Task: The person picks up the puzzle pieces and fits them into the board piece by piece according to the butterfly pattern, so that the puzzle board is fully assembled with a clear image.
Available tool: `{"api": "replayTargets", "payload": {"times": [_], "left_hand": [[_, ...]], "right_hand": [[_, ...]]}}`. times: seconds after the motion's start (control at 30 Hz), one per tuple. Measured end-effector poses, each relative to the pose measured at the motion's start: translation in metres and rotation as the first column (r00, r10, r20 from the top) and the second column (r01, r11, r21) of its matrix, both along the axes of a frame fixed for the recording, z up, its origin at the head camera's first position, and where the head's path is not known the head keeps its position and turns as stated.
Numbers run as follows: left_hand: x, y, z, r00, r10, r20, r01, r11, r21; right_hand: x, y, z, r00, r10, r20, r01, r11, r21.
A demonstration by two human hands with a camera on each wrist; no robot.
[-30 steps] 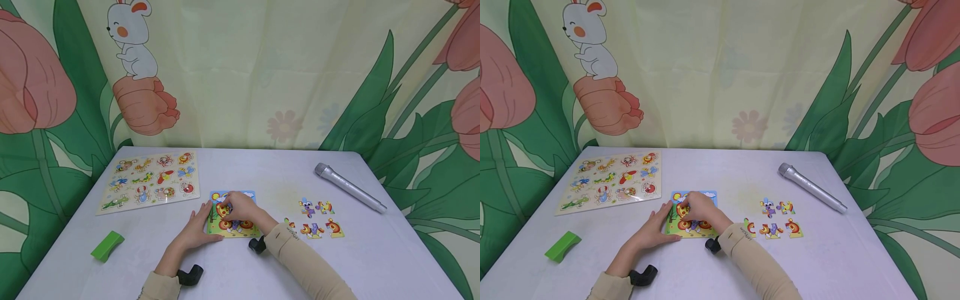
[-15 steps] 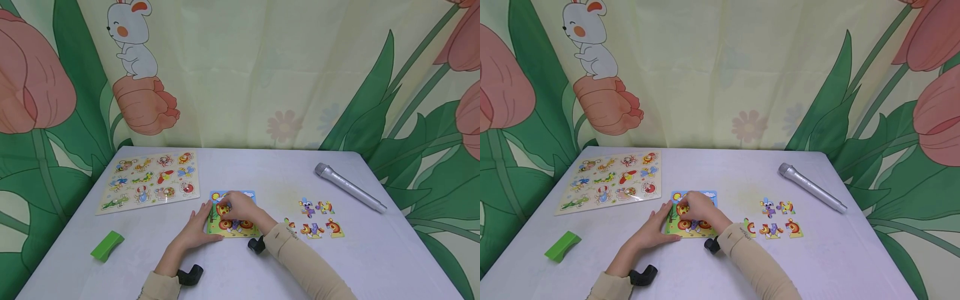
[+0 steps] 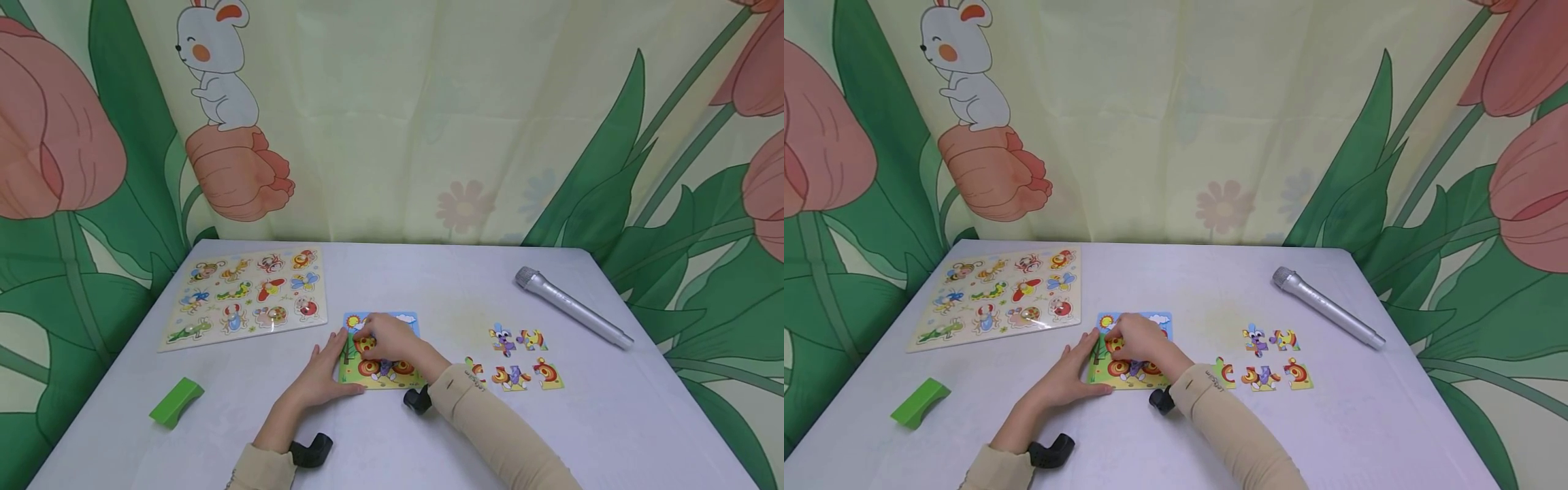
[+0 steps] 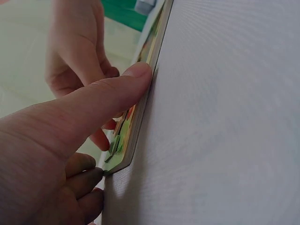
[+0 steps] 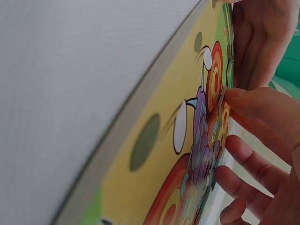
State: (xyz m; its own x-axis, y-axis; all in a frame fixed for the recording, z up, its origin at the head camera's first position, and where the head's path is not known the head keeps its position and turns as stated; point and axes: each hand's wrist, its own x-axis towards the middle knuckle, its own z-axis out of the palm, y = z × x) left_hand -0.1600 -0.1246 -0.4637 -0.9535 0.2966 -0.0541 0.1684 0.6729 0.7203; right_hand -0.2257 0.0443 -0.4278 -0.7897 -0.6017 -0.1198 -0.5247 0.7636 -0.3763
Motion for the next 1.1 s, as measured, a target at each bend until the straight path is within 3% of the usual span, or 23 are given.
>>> {"api": "replayTargets", "payload": {"times": [0.37,0.5,0.67,0.93,1.1], "left_hand": [[0.001,0.000,0.001,1.000,-0.002,-0.004,0.002,1.000,-0.002],[0.000,0.000,0.001,1.000,-0.006,-0.011,0.006,1.000,0.004],[0.000,0.000,0.000,1.000,-0.005,-0.013,0.005,1.000,0.008],[0.000,0.000,-0.001,1.000,0.002,-0.013,-0.002,1.000,0.012],[0.001,0.001,-0.002,1.000,0.005,-0.011,-0.005,1.000,0.012]], "right_hand": [[-0.002,0.002,0.000,0.999,0.037,0.015,-0.037,0.999,-0.010],[-0.003,0.007,-0.001,0.996,0.026,0.090,-0.014,0.992,-0.128],[-0.004,0.017,-0.002,0.985,0.035,0.171,0.015,0.960,-0.281],[-0.002,0.041,0.007,0.985,0.021,0.170,0.038,0.941,-0.337],[0.000,0.062,0.014,0.993,0.002,0.115,0.043,0.923,-0.384]]}}
